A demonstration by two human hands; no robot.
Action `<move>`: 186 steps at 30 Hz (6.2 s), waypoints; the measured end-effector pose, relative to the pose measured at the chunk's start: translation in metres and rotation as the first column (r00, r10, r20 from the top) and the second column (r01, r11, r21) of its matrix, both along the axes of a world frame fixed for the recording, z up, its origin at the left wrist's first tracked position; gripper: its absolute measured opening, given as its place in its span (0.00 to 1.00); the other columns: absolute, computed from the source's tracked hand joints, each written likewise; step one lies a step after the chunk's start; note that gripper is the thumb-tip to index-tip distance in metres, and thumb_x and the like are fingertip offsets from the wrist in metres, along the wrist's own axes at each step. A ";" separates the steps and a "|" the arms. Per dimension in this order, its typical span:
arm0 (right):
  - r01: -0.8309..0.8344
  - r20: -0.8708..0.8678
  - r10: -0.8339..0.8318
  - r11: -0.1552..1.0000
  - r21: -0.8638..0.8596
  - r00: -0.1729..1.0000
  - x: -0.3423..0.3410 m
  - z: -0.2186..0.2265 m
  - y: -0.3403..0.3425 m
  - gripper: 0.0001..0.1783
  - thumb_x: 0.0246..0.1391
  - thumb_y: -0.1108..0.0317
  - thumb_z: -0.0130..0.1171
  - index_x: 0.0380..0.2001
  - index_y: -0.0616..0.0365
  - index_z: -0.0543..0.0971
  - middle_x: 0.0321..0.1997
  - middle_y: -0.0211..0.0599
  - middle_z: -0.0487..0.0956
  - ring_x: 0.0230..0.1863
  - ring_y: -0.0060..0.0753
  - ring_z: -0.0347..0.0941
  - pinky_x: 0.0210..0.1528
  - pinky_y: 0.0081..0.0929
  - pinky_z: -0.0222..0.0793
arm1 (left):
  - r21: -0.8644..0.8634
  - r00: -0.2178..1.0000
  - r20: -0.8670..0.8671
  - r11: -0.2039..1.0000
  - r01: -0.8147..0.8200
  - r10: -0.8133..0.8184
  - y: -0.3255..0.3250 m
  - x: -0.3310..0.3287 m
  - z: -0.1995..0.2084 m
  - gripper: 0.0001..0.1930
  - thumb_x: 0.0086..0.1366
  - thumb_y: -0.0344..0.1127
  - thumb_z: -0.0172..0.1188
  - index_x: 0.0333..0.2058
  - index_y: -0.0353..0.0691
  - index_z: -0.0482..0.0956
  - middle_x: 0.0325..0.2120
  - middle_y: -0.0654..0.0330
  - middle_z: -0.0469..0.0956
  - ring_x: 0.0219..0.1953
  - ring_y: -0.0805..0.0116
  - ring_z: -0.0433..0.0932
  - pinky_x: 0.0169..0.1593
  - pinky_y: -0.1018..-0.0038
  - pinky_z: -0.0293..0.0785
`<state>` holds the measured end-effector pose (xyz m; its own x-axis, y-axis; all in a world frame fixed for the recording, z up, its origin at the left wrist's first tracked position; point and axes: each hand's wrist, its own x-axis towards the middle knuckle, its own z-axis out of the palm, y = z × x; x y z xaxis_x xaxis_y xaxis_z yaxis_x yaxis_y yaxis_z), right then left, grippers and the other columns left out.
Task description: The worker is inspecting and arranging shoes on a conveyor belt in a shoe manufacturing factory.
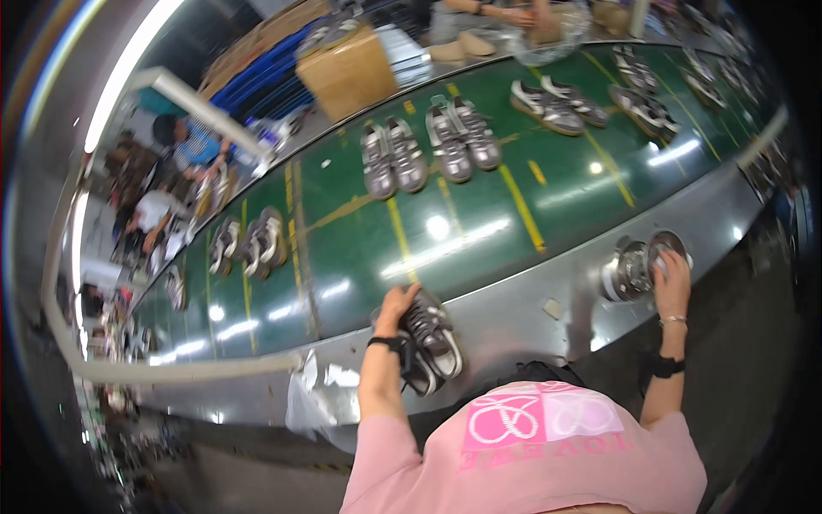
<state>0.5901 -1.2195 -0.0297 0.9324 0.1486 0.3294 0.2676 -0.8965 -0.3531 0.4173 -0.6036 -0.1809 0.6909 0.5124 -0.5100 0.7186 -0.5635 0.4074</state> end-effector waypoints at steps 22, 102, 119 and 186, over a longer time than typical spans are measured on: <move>-0.520 0.025 0.551 0.770 0.370 0.834 -0.016 0.025 0.120 0.16 0.51 0.80 0.60 0.44 0.61 0.82 0.44 0.42 0.80 0.46 0.43 0.76 0.50 0.35 0.71 | 0.089 0.384 0.899 0.768 -0.634 0.212 -0.097 0.014 0.146 0.25 0.54 0.47 0.72 0.47 0.45 0.75 0.41 0.56 0.77 0.42 0.50 0.78 0.44 0.60 0.75; -0.608 -0.255 0.897 0.433 0.665 0.361 -0.092 -0.078 0.346 0.19 0.53 0.74 0.56 0.49 0.51 0.79 0.47 0.52 0.79 0.40 0.58 0.78 0.38 0.45 0.75 | 0.192 0.375 0.926 0.812 -0.552 0.036 -0.144 0.062 0.217 0.26 0.48 0.43 0.73 0.45 0.49 0.73 0.33 0.56 0.76 0.32 0.50 0.78 0.35 0.57 0.74; -0.937 -0.194 0.947 0.294 0.192 0.257 -0.069 -0.048 0.290 0.15 0.49 0.83 0.55 0.40 0.59 0.81 0.43 0.46 0.80 0.39 0.53 0.78 0.39 0.40 0.73 | 0.197 0.329 0.944 0.761 -0.618 0.022 -0.144 0.057 0.217 0.30 0.47 0.42 0.74 0.50 0.48 0.73 0.35 0.55 0.76 0.32 0.49 0.79 0.36 0.58 0.74; -0.973 -0.598 0.796 0.197 0.118 0.089 -0.103 -0.023 0.194 0.15 0.59 0.62 0.54 0.41 0.59 0.84 0.54 0.46 0.78 0.48 0.54 0.72 0.53 0.45 0.67 | 0.120 0.982 0.185 0.993 0.009 -0.032 -0.295 -0.122 0.112 0.24 0.60 0.40 0.65 0.51 0.35 0.70 0.46 0.49 0.77 0.52 0.50 0.74 0.48 0.53 0.75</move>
